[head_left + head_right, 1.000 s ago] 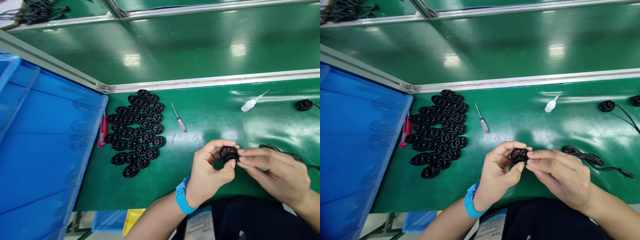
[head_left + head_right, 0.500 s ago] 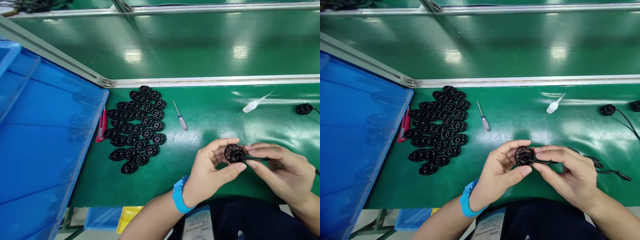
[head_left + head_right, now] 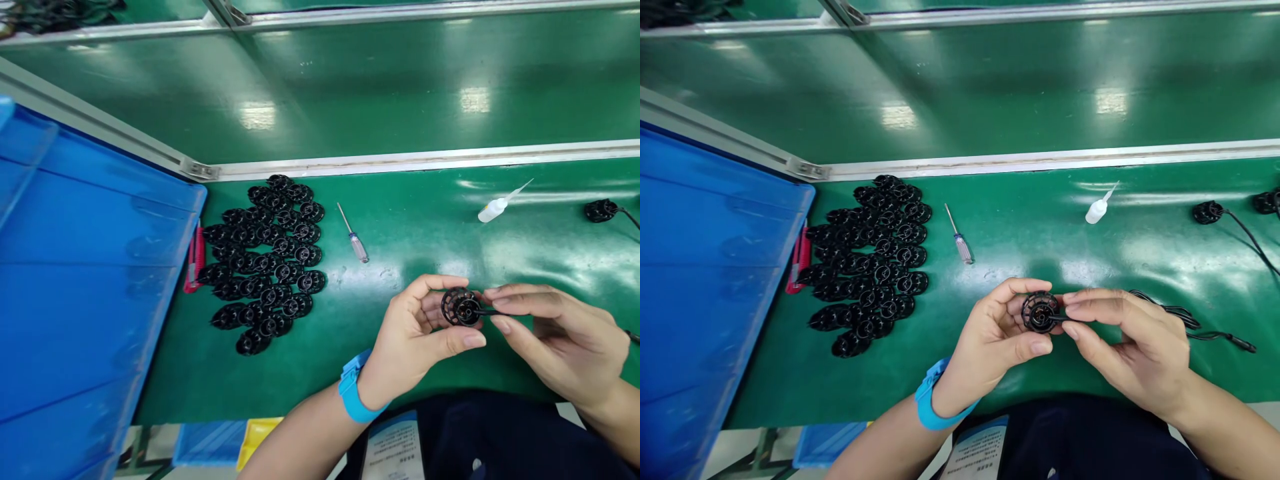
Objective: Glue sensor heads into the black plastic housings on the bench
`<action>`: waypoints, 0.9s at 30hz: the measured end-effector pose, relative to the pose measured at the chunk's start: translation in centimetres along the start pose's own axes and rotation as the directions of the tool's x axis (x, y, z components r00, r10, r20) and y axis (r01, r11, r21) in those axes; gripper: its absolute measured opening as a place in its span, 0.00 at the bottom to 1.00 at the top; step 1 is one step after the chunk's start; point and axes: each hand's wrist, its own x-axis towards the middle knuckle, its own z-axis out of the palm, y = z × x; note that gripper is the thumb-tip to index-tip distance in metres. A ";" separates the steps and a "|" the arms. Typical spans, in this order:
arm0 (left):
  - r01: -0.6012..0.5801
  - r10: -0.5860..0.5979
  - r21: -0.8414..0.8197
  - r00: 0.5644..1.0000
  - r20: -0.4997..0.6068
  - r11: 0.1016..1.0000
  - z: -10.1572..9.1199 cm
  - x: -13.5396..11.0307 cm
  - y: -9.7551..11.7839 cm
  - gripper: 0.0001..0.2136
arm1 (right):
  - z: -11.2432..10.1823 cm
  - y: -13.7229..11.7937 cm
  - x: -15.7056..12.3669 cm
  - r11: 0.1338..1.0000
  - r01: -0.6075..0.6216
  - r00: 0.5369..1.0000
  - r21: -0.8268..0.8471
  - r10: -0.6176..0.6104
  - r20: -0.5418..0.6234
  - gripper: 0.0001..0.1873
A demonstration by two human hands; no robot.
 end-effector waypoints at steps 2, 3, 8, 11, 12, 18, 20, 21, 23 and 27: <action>-0.082 0.081 0.037 0.996 0.019 0.996 -0.1 0.0 0.0 0.20 | 0.0 -0.1 0.0 0.996 0.086 0.996 -0.038 -0.085 0.007 0.24; -0.121 0.120 0.062 0.992 0.025 0.991 -0.2 0.0 -0.1 0.18 | 0.0 -0.1 0.1 0.990 0.132 0.991 -0.056 -0.131 0.017 0.25; -0.161 0.158 0.137 0.987 0.029 0.977 -0.4 0.1 -0.2 0.17 | -1.3 0.2 0.5 0.983 0.184 0.983 -0.016 -0.184 0.001 0.20; -0.175 0.179 0.168 0.984 -0.011 0.970 -0.6 0.3 -0.3 0.16 | -2.9 2.3 1.7 0.992 -0.104 0.959 0.074 0.119 -0.257 0.14; -0.181 0.187 0.175 0.982 -0.020 0.968 -0.6 0.3 -0.4 0.16 | -3.4 3.5 2.3 0.973 -0.213 0.921 0.091 0.231 -0.313 0.15; -0.188 0.202 0.204 0.978 -0.048 0.961 -0.8 0.5 -0.8 0.14 | -3.2 10.8 6.1 0.890 -0.451 0.891 -0.063 0.446 -0.079 0.36; -0.188 0.206 0.217 0.976 -0.063 0.958 -0.9 0.5 -1.0 0.14 | -2.1 12.2 7.1 0.890 -0.449 0.893 -0.076 0.448 -0.032 0.37; -0.188 0.208 0.222 0.976 -0.071 0.957 -0.9 0.6 -1.0 0.14 | -1.6 12.6 7.5 0.894 -0.442 0.897 -0.071 0.441 -0.020 0.35; -0.188 0.211 0.228 0.974 -0.083 0.955 -1.0 0.6 -1.1 0.15 | -0.7 12.6 8.0 0.899 -0.434 0.900 -0.052 0.435 0.002 0.27; -0.186 0.222 0.245 0.966 -0.131 0.952 -0.9 0.8 -1.0 0.16 | -0.7 9.2 7.0 0.900 -0.431 0.902 0.068 0.428 0.046 0.19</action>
